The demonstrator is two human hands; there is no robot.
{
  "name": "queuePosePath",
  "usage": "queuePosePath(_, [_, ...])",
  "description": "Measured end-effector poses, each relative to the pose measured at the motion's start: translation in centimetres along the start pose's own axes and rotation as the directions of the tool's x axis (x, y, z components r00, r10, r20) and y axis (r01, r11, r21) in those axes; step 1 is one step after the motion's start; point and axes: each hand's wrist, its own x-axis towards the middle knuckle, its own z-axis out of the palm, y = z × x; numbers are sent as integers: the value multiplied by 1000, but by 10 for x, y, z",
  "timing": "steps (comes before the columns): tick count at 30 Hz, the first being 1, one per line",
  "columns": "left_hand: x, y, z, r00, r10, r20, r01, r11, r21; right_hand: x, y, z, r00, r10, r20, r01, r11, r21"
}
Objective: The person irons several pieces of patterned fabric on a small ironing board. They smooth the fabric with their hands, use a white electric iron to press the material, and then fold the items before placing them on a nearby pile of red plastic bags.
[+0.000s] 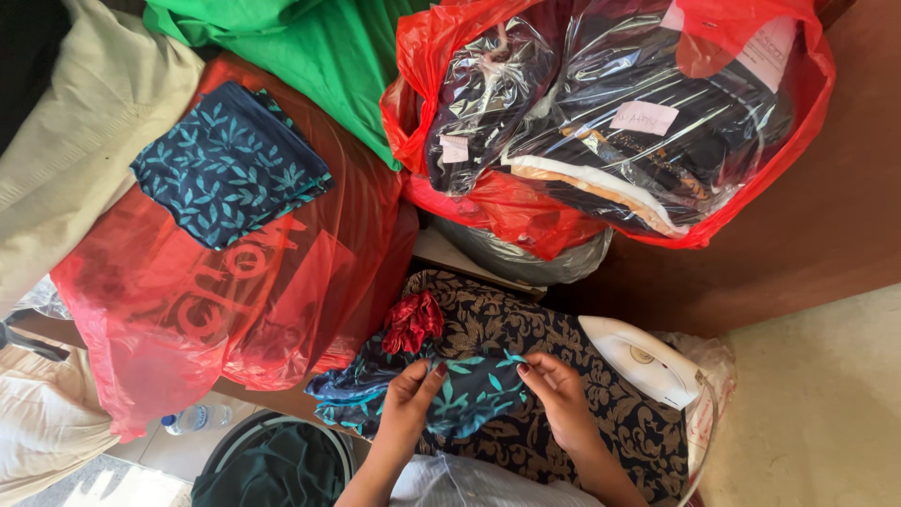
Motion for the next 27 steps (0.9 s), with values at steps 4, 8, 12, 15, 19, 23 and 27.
queuePosePath(4, [-3, 15, 2, 999, 0, -42, -2, 998, -60, -3, -15, 6, 979, 202, -41, -188, 958, 217])
queuePosePath(8, [-4, 27, 11, 989, -142, -35, 131, 969, -209, -4, -27, 21, 935, 354, 9, -337, 884, 323])
queuePosePath(12, [-7, 25, 10, 989, -134, -64, 118, 970, -215, -7, -22, 20, 907, 419, 48, -400, 819, 411])
queuePosePath(15, [-8, 19, 6, 995, -43, -92, 27, 985, -170, -8, -5, 13, 956, 293, -2, -280, 916, 288])
queuePosePath(19, [-11, 17, 2, 992, 65, -105, -77, 989, -124, -5, 7, 7, 991, 34, -131, -28, 998, 49])
queuePosePath(23, [-9, 18, 3, 996, 53, -67, -63, 985, -159, -7, 0, 9, 986, 62, -156, -50, 995, 82])
queuePosePath(27, [-8, 25, 10, 992, -91, -83, 70, 971, -230, -8, -15, 13, 947, 321, 20, -299, 857, 421])
